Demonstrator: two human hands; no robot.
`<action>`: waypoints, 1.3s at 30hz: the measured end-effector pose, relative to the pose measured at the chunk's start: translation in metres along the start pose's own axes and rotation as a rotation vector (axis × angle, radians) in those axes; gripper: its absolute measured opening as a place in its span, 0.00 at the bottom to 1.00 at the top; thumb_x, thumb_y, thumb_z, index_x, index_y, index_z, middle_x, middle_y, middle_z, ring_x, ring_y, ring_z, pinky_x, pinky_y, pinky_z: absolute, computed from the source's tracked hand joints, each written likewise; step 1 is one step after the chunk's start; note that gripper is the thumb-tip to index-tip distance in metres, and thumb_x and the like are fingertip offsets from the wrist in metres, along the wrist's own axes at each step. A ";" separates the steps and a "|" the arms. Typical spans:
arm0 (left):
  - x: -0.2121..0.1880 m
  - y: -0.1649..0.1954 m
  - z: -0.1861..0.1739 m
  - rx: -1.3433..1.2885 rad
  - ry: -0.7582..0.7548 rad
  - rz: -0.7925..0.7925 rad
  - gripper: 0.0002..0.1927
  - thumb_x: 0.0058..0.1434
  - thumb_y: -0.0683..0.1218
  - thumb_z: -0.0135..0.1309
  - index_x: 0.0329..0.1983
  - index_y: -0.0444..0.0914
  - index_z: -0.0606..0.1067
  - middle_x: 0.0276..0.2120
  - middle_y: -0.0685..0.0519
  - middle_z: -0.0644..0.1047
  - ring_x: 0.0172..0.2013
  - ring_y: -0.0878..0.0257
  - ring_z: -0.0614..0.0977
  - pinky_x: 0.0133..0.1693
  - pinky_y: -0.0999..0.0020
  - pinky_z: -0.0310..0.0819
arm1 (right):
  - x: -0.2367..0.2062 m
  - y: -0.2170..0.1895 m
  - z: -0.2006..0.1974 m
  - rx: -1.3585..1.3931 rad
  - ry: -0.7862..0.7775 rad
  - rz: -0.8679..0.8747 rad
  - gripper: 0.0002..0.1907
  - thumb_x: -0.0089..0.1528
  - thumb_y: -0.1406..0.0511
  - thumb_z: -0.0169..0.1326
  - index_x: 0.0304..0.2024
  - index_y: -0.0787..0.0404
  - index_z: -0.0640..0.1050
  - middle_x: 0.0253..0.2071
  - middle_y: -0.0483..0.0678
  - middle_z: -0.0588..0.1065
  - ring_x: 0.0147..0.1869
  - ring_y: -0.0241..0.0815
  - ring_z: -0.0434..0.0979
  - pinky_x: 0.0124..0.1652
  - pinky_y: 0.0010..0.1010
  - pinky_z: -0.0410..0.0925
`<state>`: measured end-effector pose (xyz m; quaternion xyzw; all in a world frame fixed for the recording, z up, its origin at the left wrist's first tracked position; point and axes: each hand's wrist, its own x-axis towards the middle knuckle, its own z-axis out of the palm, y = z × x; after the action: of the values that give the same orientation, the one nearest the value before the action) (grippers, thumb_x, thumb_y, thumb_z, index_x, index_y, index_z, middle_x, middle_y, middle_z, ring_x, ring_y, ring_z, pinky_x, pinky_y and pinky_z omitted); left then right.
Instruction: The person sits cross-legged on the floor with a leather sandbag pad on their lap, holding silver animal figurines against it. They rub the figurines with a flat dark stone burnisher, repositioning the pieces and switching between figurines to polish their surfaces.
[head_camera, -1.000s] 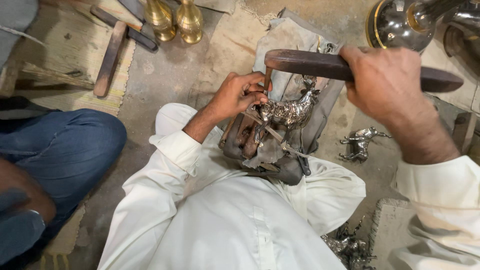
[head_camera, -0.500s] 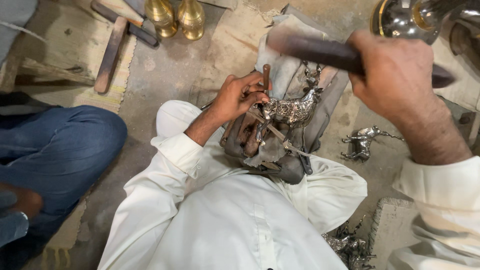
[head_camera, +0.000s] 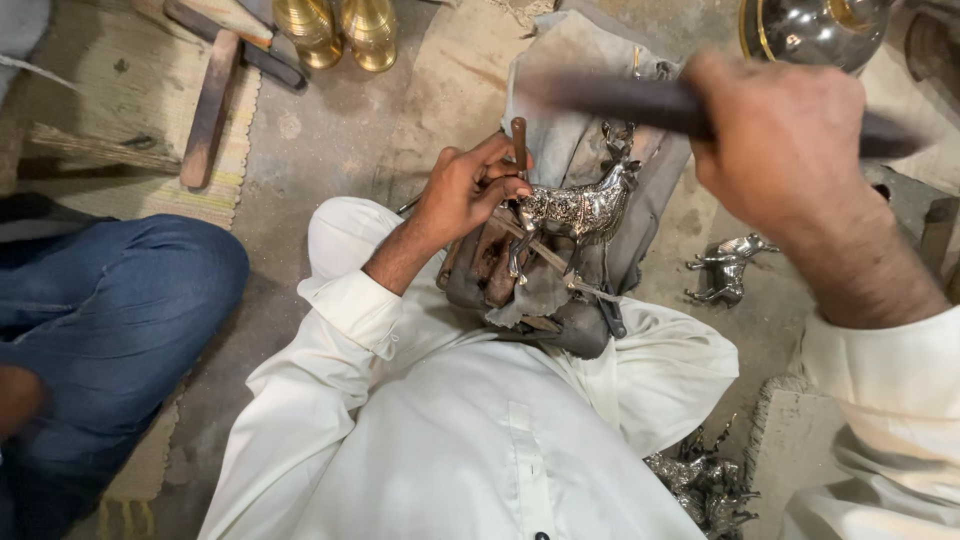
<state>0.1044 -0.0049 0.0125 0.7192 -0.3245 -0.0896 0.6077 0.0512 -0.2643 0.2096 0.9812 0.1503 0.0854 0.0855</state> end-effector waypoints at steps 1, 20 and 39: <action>-0.001 0.000 0.000 -0.030 0.002 0.013 0.10 0.65 0.33 0.58 0.49 0.33 0.74 0.39 0.48 0.85 0.46 0.61 0.89 0.43 0.69 0.83 | -0.002 0.000 0.001 -0.077 0.025 -0.054 0.14 0.57 0.68 0.63 0.46 0.59 0.78 0.34 0.49 0.78 0.36 0.50 0.81 0.36 0.40 0.69; -0.014 0.000 0.005 0.043 0.042 0.118 0.14 0.64 0.30 0.56 0.51 0.34 0.74 0.41 0.46 0.86 0.47 0.58 0.89 0.47 0.66 0.84 | -0.012 -0.005 -0.011 0.019 0.114 -0.097 0.11 0.61 0.68 0.62 0.45 0.60 0.77 0.33 0.47 0.76 0.39 0.47 0.79 0.41 0.38 0.67; -0.021 -0.001 0.011 0.045 0.121 0.087 0.15 0.65 0.32 0.60 0.53 0.33 0.73 0.41 0.48 0.85 0.48 0.60 0.88 0.46 0.67 0.83 | -0.017 -0.006 -0.001 -0.183 0.141 -0.112 0.06 0.62 0.66 0.61 0.41 0.56 0.79 0.32 0.43 0.77 0.37 0.41 0.79 0.39 0.34 0.67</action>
<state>0.0830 -0.0019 0.0036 0.7221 -0.3201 -0.0123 0.6131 0.0336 -0.2640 0.2071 0.9510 0.2021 0.1627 0.1684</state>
